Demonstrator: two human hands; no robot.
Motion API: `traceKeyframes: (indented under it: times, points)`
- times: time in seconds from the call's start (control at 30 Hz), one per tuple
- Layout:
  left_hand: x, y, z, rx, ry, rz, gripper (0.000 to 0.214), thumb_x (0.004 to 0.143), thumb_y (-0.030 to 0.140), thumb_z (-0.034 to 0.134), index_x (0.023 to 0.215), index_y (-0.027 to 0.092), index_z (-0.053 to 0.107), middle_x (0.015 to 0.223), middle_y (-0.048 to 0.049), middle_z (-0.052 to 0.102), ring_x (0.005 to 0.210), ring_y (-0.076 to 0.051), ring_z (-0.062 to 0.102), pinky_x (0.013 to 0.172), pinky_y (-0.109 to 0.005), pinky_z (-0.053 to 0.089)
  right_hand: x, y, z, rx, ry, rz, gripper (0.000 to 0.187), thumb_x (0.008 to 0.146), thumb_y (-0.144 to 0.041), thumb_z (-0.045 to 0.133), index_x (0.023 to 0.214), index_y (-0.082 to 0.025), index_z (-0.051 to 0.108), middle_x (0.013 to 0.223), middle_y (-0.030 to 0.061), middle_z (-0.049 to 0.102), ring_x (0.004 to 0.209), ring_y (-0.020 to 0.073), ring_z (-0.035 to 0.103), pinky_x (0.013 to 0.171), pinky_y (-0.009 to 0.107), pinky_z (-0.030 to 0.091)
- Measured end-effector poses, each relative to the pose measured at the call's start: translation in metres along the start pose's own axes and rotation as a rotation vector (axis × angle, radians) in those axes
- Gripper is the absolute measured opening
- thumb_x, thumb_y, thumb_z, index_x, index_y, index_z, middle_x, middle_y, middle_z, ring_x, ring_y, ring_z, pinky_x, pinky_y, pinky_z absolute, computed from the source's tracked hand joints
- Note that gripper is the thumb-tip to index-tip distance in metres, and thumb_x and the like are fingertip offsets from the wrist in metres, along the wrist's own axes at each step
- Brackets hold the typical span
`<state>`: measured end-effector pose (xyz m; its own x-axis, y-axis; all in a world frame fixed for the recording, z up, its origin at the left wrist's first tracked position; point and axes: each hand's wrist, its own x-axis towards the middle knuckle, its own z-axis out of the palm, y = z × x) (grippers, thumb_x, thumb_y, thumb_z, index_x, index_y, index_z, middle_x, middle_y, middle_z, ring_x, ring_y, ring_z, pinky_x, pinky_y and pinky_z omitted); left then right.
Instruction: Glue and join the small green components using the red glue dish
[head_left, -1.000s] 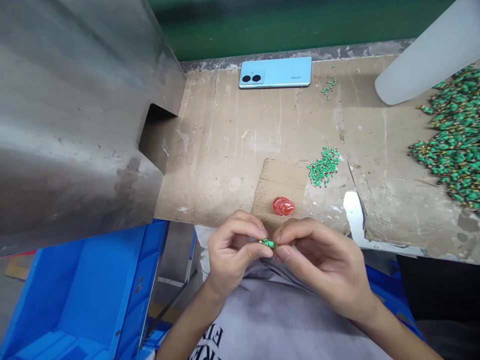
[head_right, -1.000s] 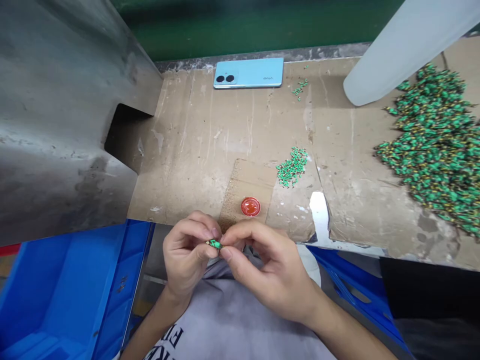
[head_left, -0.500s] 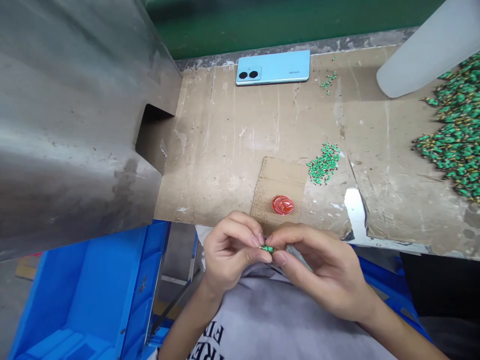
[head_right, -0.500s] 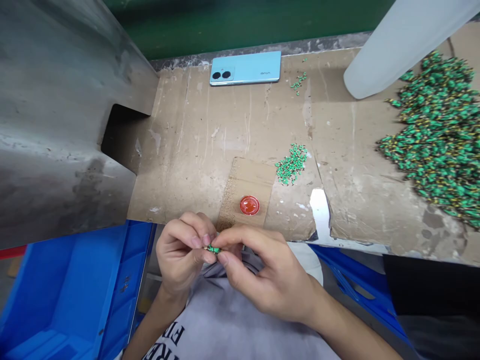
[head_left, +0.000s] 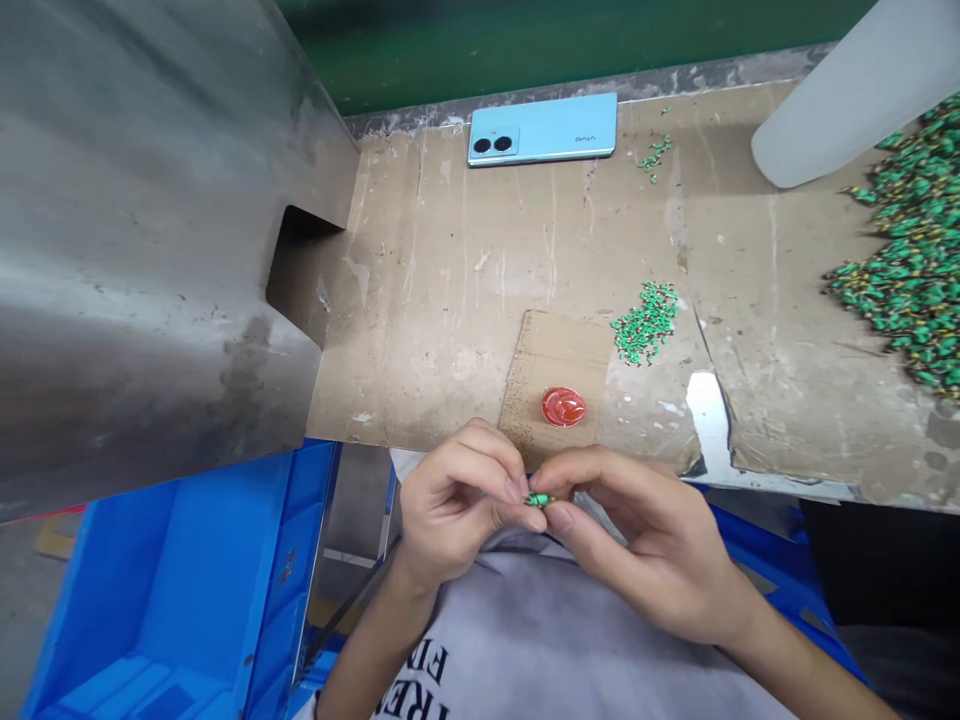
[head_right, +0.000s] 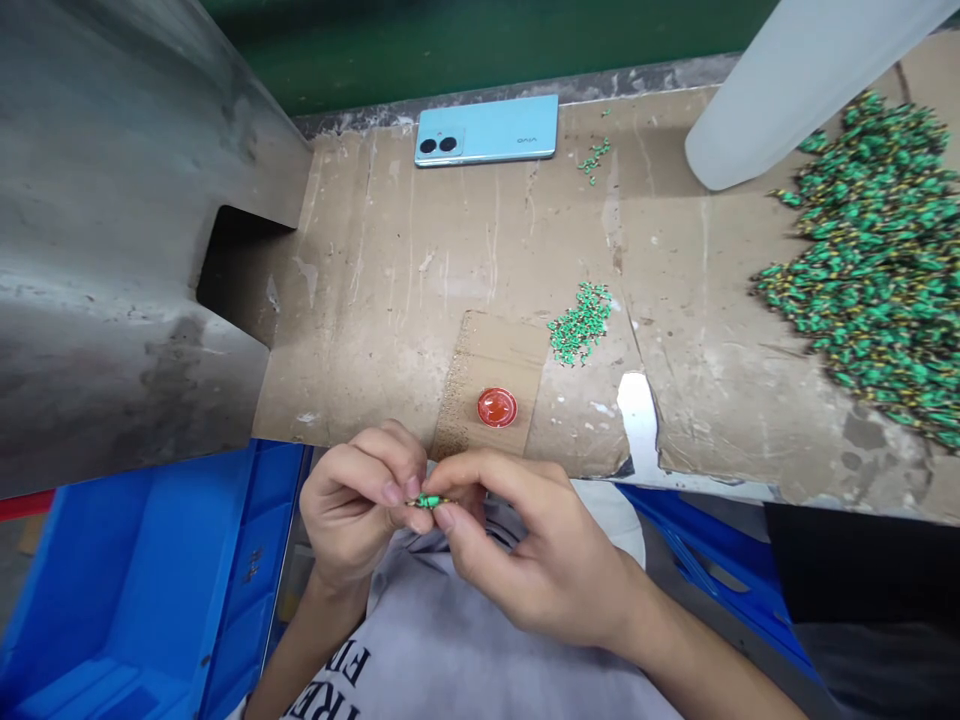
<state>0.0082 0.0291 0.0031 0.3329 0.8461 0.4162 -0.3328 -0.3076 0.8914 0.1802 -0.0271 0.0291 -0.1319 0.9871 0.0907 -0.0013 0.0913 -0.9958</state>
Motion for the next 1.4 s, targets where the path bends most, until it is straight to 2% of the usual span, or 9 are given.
traceKeyframes:
  times: [0.2, 0.47, 0.77, 0.97, 1.13, 1.4]
  points:
    - [0.002, 0.001, -0.002, 0.026, 0.001, 0.011, 0.027, 0.081, 0.011, 0.09, 0.088, 0.018, 0.065, 0.078, 0.0017, 0.067, 0.07, -0.011, 0.064, 0.066, -0.023, 0.055, 0.003, -0.002, 0.0, -0.014, -0.029, 0.024, 0.014, 0.097, -0.01, 0.06, 0.104, -0.021, 0.066, 0.072, -0.0031, 0.07, 0.061, 0.0112, 0.065, 0.058, 0.02, 0.054]
    - [0.002, 0.004, -0.003, 0.05, -0.044, 0.033, 0.026, 0.081, 0.011, 0.089, 0.089, 0.017, 0.065, 0.081, 0.0008, 0.068, 0.072, -0.011, 0.066, 0.066, -0.023, 0.055, 0.002, -0.003, 0.001, -0.039, -0.001, -0.015, 0.014, 0.096, -0.009, 0.06, 0.102, -0.021, 0.064, 0.07, -0.0033, 0.07, 0.058, 0.0111, 0.065, 0.053, 0.02, 0.053]
    - [0.002, 0.004, -0.003, 0.091, -0.031, 0.041, 0.019, 0.086, 0.015, 0.086, 0.087, 0.017, 0.068, 0.079, -0.0005, 0.071, 0.07, -0.013, 0.068, 0.065, -0.025, 0.056, 0.005, -0.007, 0.0, -0.086, 0.007, -0.018, 0.015, 0.093, -0.008, 0.058, 0.097, -0.022, 0.064, 0.071, -0.0017, 0.071, 0.055, 0.0112, 0.064, 0.049, 0.019, 0.052]
    - [-0.001, 0.001, -0.003, 0.072, -0.031, 0.038, 0.017, 0.089, 0.012, 0.083, 0.088, 0.017, 0.066, 0.081, -0.0015, 0.071, 0.073, -0.013, 0.067, 0.068, -0.025, 0.056, 0.002, -0.003, 0.001, -0.001, 0.004, 0.016, 0.015, 0.095, -0.009, 0.061, 0.102, -0.022, 0.066, 0.073, -0.0023, 0.072, 0.058, 0.0114, 0.066, 0.051, 0.019, 0.053]
    - [0.002, 0.0, -0.001, 0.097, -0.022, 0.062, 0.019, 0.092, 0.011, 0.078, 0.086, 0.018, 0.062, 0.078, -0.0006, 0.068, 0.071, -0.012, 0.065, 0.065, -0.024, 0.055, 0.0, -0.002, 0.002, 0.067, 0.007, 0.035, 0.018, 0.097, -0.008, 0.06, 0.108, -0.021, 0.067, 0.078, -0.0007, 0.076, 0.061, 0.0121, 0.069, 0.054, 0.02, 0.058]
    - [-0.001, 0.001, 0.003, 0.096, 0.0, 0.081, 0.032, 0.095, 0.012, 0.074, 0.079, 0.021, 0.048, 0.074, 0.0004, 0.066, 0.068, -0.012, 0.064, 0.062, -0.024, 0.053, -0.005, 0.003, 0.003, 0.044, 0.007, -0.047, 0.02, 0.098, -0.008, 0.06, 0.11, -0.024, 0.064, 0.085, 0.0004, 0.075, 0.066, 0.013, 0.07, 0.059, 0.022, 0.058]
